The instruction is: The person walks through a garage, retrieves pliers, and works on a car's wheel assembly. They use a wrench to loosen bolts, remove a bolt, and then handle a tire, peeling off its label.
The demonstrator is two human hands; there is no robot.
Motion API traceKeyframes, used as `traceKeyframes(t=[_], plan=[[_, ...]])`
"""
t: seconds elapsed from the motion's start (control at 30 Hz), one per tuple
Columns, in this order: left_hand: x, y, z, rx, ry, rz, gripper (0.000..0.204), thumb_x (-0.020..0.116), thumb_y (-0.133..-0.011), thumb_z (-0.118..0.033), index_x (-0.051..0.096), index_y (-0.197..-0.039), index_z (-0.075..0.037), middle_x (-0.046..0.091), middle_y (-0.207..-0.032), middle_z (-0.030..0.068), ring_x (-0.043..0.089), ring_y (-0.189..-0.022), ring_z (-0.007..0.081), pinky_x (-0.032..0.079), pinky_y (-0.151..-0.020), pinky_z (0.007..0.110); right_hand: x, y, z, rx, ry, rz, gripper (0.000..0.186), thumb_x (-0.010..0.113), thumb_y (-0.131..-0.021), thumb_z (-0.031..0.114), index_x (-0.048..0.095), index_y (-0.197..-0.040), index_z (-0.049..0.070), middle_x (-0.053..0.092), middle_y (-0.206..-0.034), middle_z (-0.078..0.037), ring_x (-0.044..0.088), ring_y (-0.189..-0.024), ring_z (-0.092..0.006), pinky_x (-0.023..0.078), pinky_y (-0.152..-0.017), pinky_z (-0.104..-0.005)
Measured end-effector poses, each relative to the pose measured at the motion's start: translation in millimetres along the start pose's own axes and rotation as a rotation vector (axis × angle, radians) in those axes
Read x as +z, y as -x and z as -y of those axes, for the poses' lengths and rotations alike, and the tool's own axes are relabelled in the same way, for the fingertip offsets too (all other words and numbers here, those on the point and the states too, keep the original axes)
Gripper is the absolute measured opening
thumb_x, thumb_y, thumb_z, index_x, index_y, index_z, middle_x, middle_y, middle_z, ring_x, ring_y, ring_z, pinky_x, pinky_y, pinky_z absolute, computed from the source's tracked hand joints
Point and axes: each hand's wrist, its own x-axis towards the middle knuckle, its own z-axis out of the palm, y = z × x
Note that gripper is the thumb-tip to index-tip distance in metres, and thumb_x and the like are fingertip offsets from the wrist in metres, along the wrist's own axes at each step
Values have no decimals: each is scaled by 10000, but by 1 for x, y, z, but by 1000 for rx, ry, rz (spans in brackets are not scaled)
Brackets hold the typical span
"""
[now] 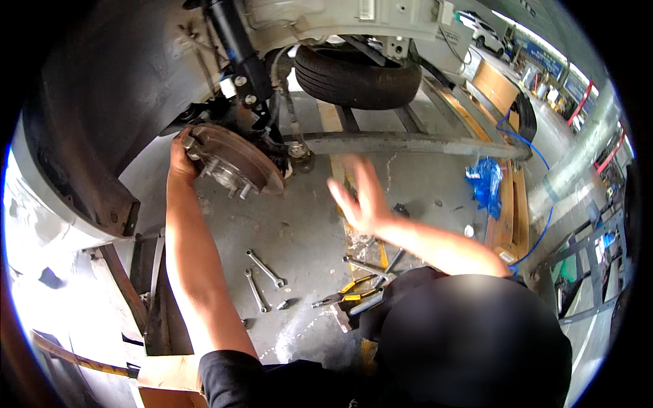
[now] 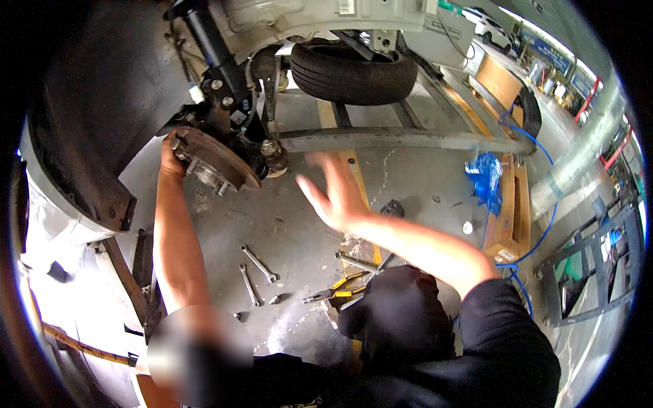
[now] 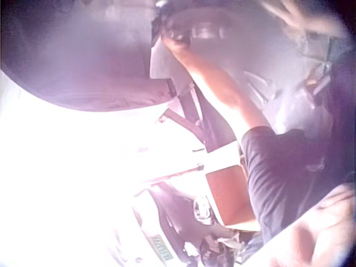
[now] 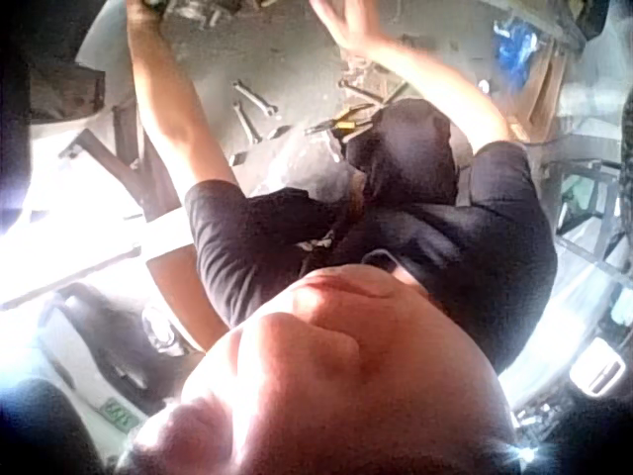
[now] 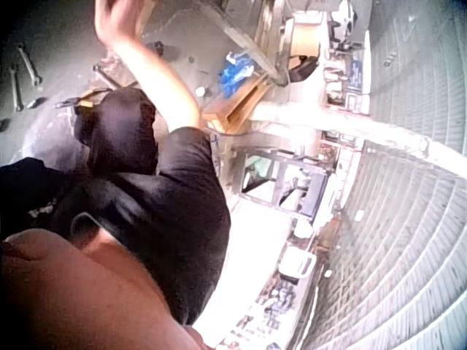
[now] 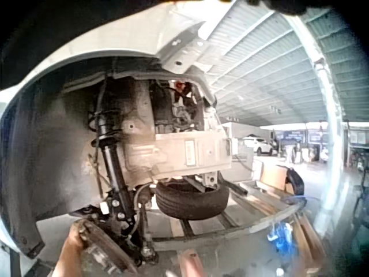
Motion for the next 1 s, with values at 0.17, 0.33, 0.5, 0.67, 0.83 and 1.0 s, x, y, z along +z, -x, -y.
traceKeyframes(t=[0.17, 0.33, 0.5, 0.67, 0.83, 1.0], plan=[[38, 14, 0, -56, -24, -134, 314, 467, -910, -263, 638, -1021, -24, 673, -989, 122, 648, -887, 293, 531, -824, 428, 60, -96, 40, 294, -164, -228, 338, 604, -904, 329, 574, -969, -1, 610, -861, -210, 567, -880, -370, 463, -779, -467], [71, 28, -10, -65, -111, -406, 355, 512, -899, -368, 638, -1065, -80, 658, -1049, 98, 614, -969, 285, 500, -859, 435, 73, -96, 34, 215, 25, -401, 162, 566, -843, 148, 618, -931, 23, 653, -889, -181, 575, -910, -380, 475, -800, -466], [63, 28, -18, -87, -62, -334, 381, 497, -910, -411, 621, -1125, -122, 637, -1125, 82, 589, -1029, 287, 485, -895, 448, 71, -97, 40, 237, 28, -413, 167, 572, -770, 132, 615, -902, 39, 653, -858, -175, 596, -877, -388, 482, -779, -489], [68, 37, -4, -135, 22, -330, 355, 484, -928, -380, 632, -1135, -132, 653, -1104, 80, 604, -1011, 283, 488, -910, 439, 67, -99, 19, 283, 62, -417, 212, 578, -752, 178, 587, -905, 31, 635, -825, -228, 606, -795, -449, 490, -724, -525], [46, 35, -13, -151, 88, -233, 390, 413, -969, -364, 622, -1147, -86, 656, -1116, 122, 617, -1012, 314, 494, -913, 456, 67, -107, 17, 266, 20, -397, 239, 578, -760, 190, 578, -942, 35, 644, -843, -229, 617, -815, -441, 497, -733, -525], [57, 46, -10, -106, 68, -202, 411, 382, -979, -349, 615, -1150, -57, 666, -1078, 127, 626, -972, 303, 504, -892, 458, 65, -111, 5, 251, -26, -403, 258, 577, -770, 222, 590, -960, 47, 663, -874, -217, 625, -833, -435, 500, -743, -526]])
